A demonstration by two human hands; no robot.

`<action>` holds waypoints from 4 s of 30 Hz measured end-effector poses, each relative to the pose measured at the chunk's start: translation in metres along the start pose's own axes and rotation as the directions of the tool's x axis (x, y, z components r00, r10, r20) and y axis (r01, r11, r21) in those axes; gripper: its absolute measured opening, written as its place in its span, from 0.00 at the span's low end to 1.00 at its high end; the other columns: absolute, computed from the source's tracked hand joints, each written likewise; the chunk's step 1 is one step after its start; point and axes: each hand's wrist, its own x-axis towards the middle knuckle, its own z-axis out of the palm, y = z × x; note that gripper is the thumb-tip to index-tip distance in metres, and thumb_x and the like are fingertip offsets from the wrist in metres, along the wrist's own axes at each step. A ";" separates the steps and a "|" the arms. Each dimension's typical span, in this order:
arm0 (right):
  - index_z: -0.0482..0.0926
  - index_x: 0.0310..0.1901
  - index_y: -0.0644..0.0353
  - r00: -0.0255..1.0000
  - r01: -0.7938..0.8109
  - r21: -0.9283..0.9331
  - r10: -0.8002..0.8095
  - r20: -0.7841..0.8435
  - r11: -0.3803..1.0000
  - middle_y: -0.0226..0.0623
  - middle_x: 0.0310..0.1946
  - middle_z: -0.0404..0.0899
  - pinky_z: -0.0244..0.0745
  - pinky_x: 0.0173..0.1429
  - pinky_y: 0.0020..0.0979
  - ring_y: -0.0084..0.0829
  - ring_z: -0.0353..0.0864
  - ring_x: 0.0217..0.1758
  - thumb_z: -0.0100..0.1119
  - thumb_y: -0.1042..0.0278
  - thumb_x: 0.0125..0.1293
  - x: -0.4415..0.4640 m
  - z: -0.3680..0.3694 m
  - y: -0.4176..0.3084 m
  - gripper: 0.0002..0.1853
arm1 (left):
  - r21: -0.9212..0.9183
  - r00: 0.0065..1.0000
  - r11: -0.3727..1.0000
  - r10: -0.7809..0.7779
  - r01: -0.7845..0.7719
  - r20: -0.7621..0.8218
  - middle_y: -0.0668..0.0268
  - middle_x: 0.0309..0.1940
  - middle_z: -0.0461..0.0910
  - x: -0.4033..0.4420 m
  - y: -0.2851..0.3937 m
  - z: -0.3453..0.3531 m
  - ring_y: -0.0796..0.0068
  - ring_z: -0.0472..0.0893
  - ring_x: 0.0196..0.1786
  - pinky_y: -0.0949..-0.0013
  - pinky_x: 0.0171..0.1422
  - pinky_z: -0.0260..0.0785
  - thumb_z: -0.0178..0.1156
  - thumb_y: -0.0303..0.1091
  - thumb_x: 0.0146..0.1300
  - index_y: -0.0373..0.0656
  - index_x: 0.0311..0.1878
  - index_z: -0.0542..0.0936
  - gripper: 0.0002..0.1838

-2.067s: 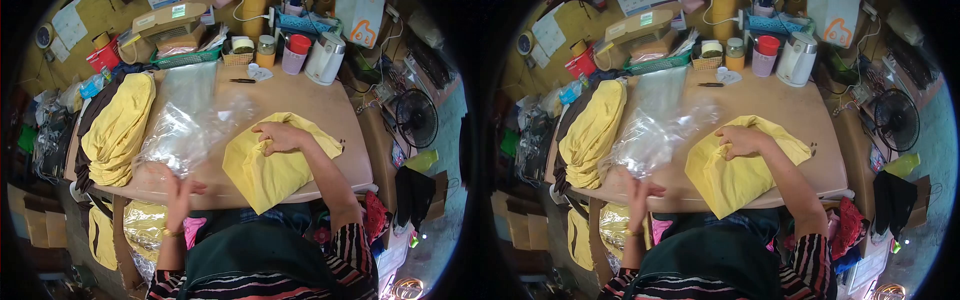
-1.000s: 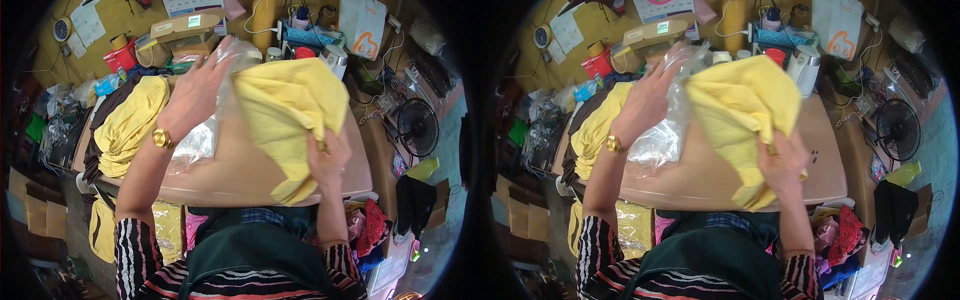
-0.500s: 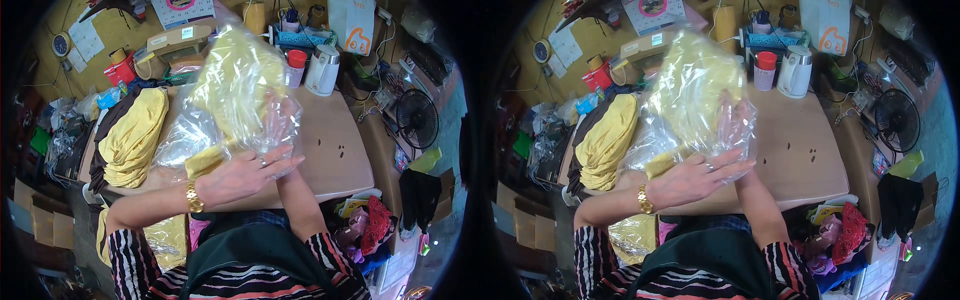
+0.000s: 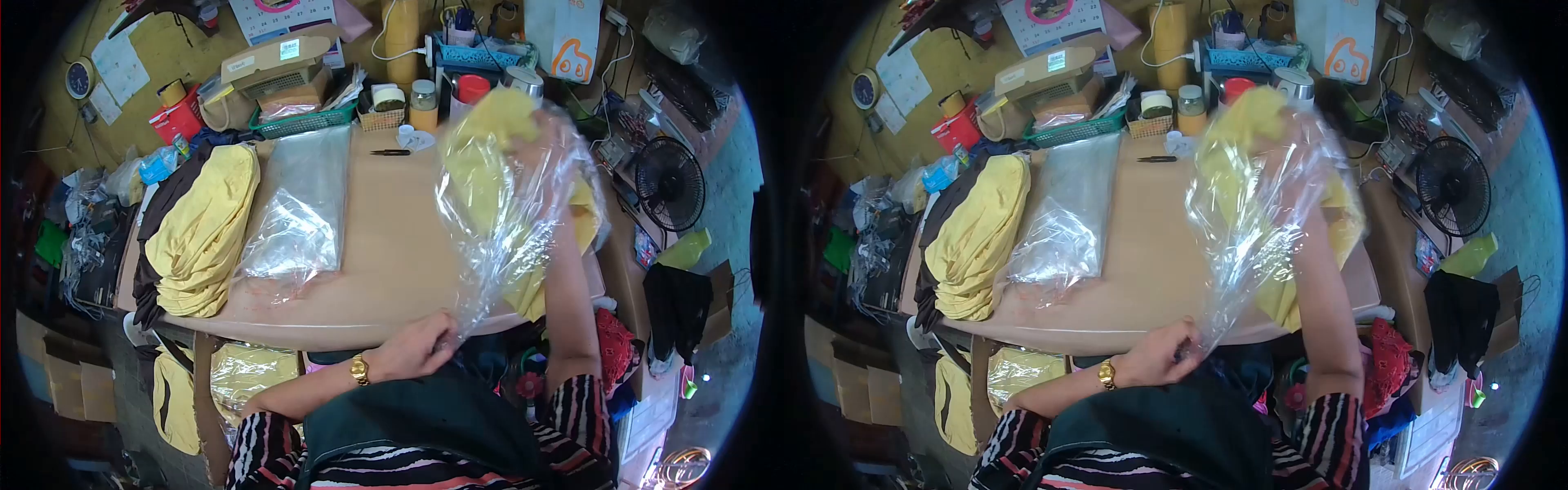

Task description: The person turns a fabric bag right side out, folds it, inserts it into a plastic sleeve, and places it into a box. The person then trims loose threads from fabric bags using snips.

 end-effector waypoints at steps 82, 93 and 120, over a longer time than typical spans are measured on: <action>0.55 0.73 0.29 0.553 0.212 -0.089 -0.044 0.832 0.973 0.44 0.77 0.44 0.30 0.70 0.75 0.58 0.40 0.79 0.44 0.21 0.58 -0.098 0.115 -0.015 0.43 | -0.475 0.807 0.822 -0.495 0.313 -0.324 0.41 0.66 0.56 0.022 -0.081 0.011 0.61 0.69 0.63 0.65 0.58 0.73 0.73 0.26 0.49 0.39 0.75 0.33 0.62; 0.52 0.74 0.33 0.581 -0.131 -0.410 0.404 0.706 0.903 0.42 0.77 0.44 0.30 0.71 0.74 0.56 0.36 0.79 0.42 0.26 0.62 -0.080 0.162 0.006 0.41 | -0.745 0.943 0.599 -0.311 0.293 0.120 0.53 0.73 0.53 0.002 -0.055 0.031 0.64 0.70 0.65 0.71 0.55 0.75 0.69 0.28 0.55 0.39 0.75 0.28 0.62; 0.56 0.73 0.27 0.621 0.300 -0.067 -0.142 0.771 0.951 0.41 0.76 0.47 0.41 0.64 0.80 0.55 0.45 0.77 0.46 0.35 0.67 -0.176 0.082 -0.044 0.33 | -0.672 0.703 0.356 -0.618 0.650 0.353 0.58 0.42 0.82 -0.008 -0.040 -0.017 0.74 0.85 0.39 0.75 0.43 0.80 0.60 0.36 0.69 0.35 0.54 0.71 0.18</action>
